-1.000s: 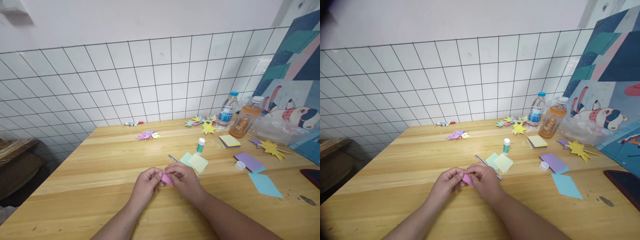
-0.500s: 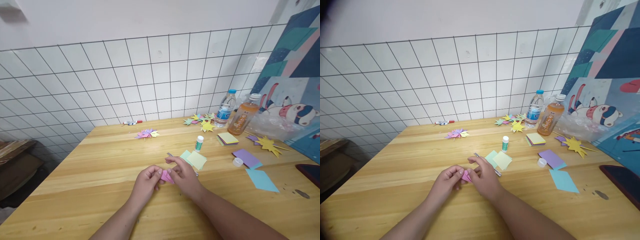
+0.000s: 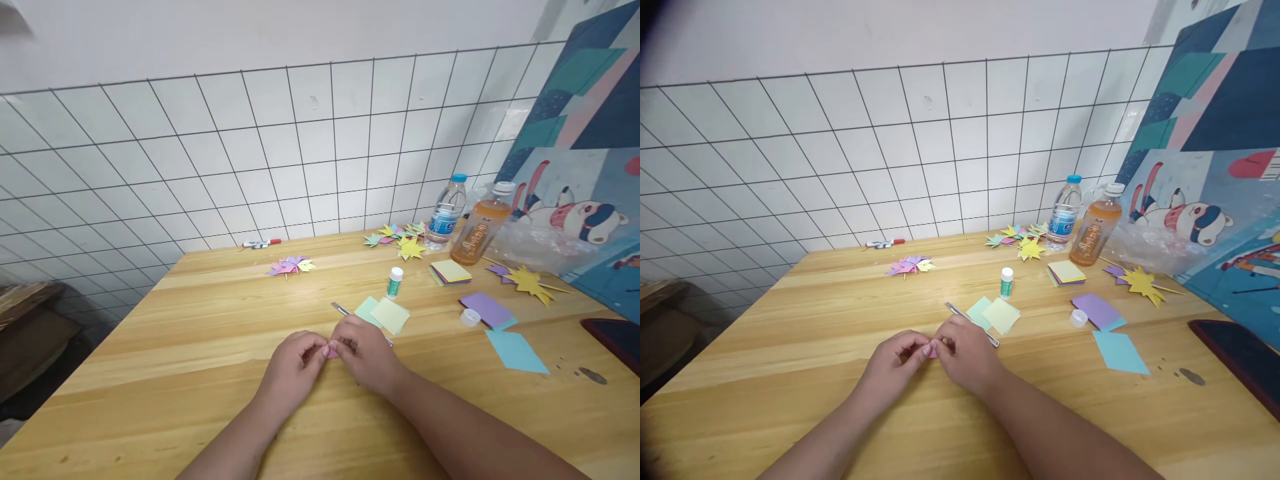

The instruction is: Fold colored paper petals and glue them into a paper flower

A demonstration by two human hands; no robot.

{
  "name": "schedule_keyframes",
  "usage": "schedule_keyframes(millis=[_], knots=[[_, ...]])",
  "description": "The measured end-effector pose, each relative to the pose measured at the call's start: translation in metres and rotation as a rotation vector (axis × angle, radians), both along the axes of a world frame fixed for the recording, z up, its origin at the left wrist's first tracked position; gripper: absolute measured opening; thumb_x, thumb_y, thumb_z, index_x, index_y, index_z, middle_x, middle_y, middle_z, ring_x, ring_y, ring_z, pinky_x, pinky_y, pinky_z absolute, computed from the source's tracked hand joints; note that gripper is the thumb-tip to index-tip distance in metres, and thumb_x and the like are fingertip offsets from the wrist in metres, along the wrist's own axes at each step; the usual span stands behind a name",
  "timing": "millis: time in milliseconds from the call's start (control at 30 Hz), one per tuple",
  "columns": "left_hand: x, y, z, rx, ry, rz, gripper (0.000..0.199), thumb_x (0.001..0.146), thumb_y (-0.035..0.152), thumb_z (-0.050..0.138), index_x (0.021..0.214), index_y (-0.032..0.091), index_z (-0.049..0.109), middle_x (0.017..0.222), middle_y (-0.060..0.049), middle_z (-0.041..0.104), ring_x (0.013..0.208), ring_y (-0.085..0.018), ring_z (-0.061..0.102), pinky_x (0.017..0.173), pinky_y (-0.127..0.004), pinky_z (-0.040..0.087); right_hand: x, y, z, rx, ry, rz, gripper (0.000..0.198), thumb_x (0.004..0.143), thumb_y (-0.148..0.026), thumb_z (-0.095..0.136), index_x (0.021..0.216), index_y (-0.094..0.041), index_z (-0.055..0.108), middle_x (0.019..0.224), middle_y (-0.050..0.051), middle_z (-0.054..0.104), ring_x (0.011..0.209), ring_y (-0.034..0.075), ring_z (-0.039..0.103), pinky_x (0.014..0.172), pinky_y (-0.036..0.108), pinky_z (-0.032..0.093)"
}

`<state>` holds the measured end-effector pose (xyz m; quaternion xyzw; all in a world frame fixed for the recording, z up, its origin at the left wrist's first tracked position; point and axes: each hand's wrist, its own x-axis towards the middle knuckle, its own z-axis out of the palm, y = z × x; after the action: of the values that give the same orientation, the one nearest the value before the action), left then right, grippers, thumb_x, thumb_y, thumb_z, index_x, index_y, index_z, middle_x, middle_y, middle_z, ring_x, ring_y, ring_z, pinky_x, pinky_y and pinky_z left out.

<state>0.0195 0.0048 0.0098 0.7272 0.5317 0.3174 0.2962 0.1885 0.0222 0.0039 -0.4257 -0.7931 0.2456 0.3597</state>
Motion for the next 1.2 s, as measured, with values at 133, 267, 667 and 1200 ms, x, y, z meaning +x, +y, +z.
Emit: schedule_keyframes(millis=[133, 267, 667, 1200], knots=[[0.0, 0.002, -0.007, -0.091, -0.18, 0.045, 0.02, 0.08, 0.035, 0.055, 0.075, 0.019, 0.067, 0.074, -0.004, 0.069, 0.07, -0.018, 0.06, 0.064, -0.026, 0.044, -0.003, 0.0, -0.002, -0.076, 0.06, -0.052, 0.008, 0.078, -0.016, 0.056, 0.074, -0.021, 0.06, 0.076, -0.001, 0.06, 0.07, 0.012, 0.055, 0.06, 0.023, 0.041], [0.0, 0.001, -0.004, -0.069, -0.153, 0.033, 0.019, 0.079, 0.034, 0.057, 0.072, 0.02, 0.068, 0.073, -0.004, 0.069, 0.07, -0.018, 0.061, 0.065, -0.027, 0.045, -0.002, 0.0, -0.002, -0.014, 0.042, -0.009, 0.01, 0.079, -0.014, 0.054, 0.073, -0.02, 0.058, 0.074, -0.001, 0.059, 0.072, 0.013, 0.054, 0.062, 0.025, 0.041], [-0.002, 0.001, -0.002, -0.313, -0.754, 0.192, 0.021, 0.069, 0.036, 0.069, 0.066, 0.016, 0.066, 0.056, 0.002, 0.055, 0.051, -0.009, 0.043, 0.045, -0.02, 0.033, 0.002, -0.007, 0.006, 0.187, 0.089, -0.02, 0.027, 0.081, -0.015, 0.05, 0.107, -0.021, 0.049, 0.082, 0.002, 0.058, 0.076, 0.017, 0.052, 0.071, 0.031, 0.043], [0.009, -0.009, -0.004, -0.525, -1.167, 0.114, 0.016, 0.069, 0.025, 0.071, 0.066, 0.013, 0.061, 0.055, 0.003, 0.05, 0.049, -0.005, 0.039, 0.044, -0.015, 0.03, -0.001, -0.006, 0.007, 0.284, 0.052, 0.141, 0.02, 0.083, -0.014, 0.054, 0.097, -0.025, 0.063, 0.098, 0.005, 0.062, 0.095, 0.018, 0.056, 0.081, 0.033, 0.045]])
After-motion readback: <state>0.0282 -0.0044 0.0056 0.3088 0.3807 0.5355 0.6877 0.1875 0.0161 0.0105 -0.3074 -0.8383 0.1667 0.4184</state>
